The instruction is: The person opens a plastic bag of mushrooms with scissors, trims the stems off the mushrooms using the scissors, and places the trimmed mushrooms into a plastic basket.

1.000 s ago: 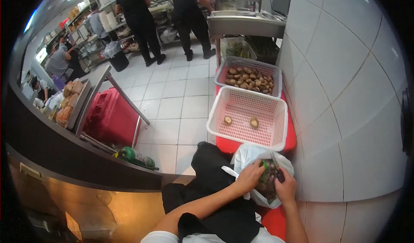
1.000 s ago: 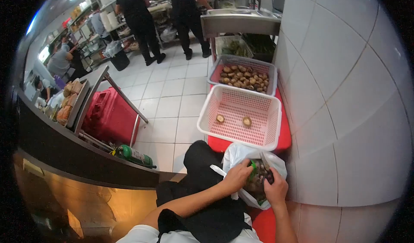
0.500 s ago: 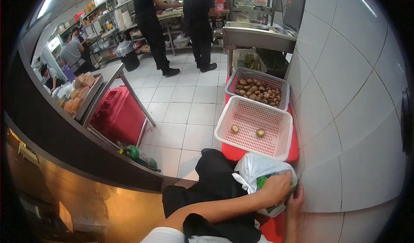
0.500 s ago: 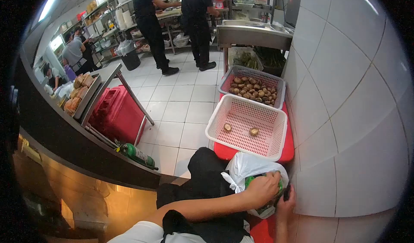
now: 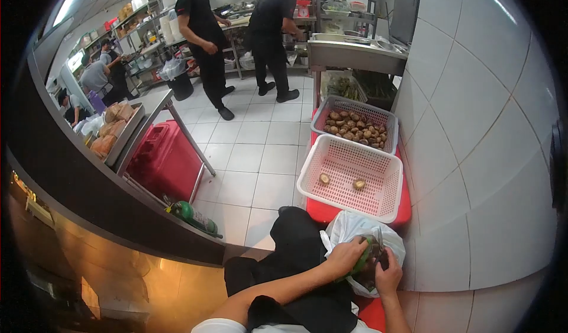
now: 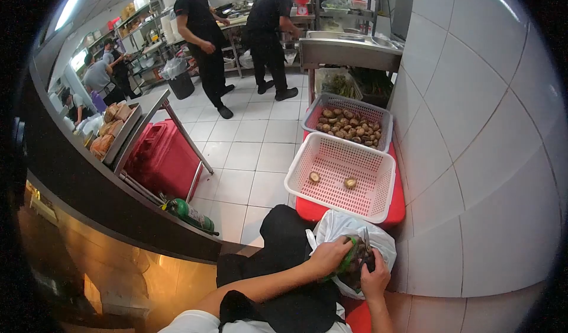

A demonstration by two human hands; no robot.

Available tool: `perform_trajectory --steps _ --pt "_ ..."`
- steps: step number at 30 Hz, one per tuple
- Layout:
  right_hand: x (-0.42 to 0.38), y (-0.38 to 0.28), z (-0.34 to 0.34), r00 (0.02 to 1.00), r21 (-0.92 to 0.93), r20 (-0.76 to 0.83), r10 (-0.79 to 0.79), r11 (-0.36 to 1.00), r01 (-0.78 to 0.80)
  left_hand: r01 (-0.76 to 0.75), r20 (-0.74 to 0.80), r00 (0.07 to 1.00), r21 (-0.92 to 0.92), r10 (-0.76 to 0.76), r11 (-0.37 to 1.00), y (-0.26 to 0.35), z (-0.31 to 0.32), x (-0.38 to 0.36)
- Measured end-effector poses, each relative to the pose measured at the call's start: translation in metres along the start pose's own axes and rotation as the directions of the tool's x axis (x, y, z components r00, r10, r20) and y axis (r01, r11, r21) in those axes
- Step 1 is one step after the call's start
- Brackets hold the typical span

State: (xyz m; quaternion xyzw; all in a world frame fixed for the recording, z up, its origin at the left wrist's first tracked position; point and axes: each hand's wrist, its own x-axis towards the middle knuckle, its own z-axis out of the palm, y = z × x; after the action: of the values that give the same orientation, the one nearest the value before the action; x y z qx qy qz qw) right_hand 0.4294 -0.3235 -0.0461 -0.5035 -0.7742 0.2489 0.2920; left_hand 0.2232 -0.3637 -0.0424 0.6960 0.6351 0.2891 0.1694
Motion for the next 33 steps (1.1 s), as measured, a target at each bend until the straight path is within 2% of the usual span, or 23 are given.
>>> perform_trajectory --steps 2,8,11,14,16,17,18,19,21,22,24,26,30,33 --pt "-0.003 0.001 -0.001 1.000 0.023 -0.017 -0.005 1.000 0.006 -0.041 -0.012 0.999 0.002 0.041 0.999 -0.001 0.000 0.002" --pt "-0.011 0.011 0.007 0.997 0.077 -0.072 -0.002 0.997 0.007 0.142 -0.055 0.988 0.014 -0.141 0.990 -0.019 0.022 0.002" --pt "-0.012 0.016 0.011 0.997 0.116 -0.079 0.012 0.993 -0.003 0.151 0.017 0.988 0.044 -0.152 0.987 -0.019 0.022 0.001" --pt "-0.012 0.019 0.010 0.997 0.106 -0.072 0.037 0.994 -0.029 0.025 0.040 0.999 0.027 -0.026 0.999 -0.023 0.023 -0.004" --pt "-0.013 0.016 0.005 0.996 0.065 -0.060 0.058 0.996 -0.054 0.046 0.171 0.984 0.001 -0.046 0.999 -0.019 0.015 -0.010" --pt "-0.015 0.015 0.002 0.997 0.069 -0.063 0.054 0.996 -0.049 0.063 0.177 0.983 -0.044 -0.054 0.997 -0.007 -0.003 -0.013" --pt "-0.015 0.013 0.000 0.996 0.073 -0.072 0.053 0.996 -0.047 0.037 0.226 0.973 -0.005 -0.035 0.999 -0.005 -0.009 -0.013" --pt "-0.014 0.010 -0.002 0.996 0.069 -0.076 0.054 0.996 -0.048 0.092 0.295 0.951 0.017 -0.093 0.996 -0.003 -0.012 -0.012" --pt "-0.018 0.008 -0.007 0.994 0.075 -0.076 0.084 0.994 -0.079 0.064 0.317 0.947 -0.002 -0.060 0.998 -0.008 -0.014 -0.012" --pt "-0.022 0.009 -0.010 0.991 0.088 -0.076 0.109 0.991 -0.102 0.070 0.400 0.914 -0.005 -0.062 0.998 -0.004 -0.028 -0.009" --pt "-0.025 0.009 -0.018 0.990 0.087 -0.072 0.120 0.990 -0.113 -0.025 0.376 0.926 -0.008 0.026 1.000 -0.014 -0.027 -0.012" --pt "-0.029 0.008 -0.022 0.988 0.077 -0.081 0.129 0.989 -0.122 -0.021 0.391 0.920 -0.033 0.033 0.999 -0.018 -0.028 -0.014" --pt "-0.038 0.007 -0.024 0.983 0.181 -0.065 0.174 0.970 -0.160 -0.079 0.400 0.913 -0.022 0.082 0.997 -0.013 -0.037 -0.014" --pt "-0.042 0.001 -0.018 0.988 0.284 -0.068 0.136 0.952 -0.111 -0.143 0.382 0.914 -0.019 0.139 0.990 -0.014 -0.037 -0.018"
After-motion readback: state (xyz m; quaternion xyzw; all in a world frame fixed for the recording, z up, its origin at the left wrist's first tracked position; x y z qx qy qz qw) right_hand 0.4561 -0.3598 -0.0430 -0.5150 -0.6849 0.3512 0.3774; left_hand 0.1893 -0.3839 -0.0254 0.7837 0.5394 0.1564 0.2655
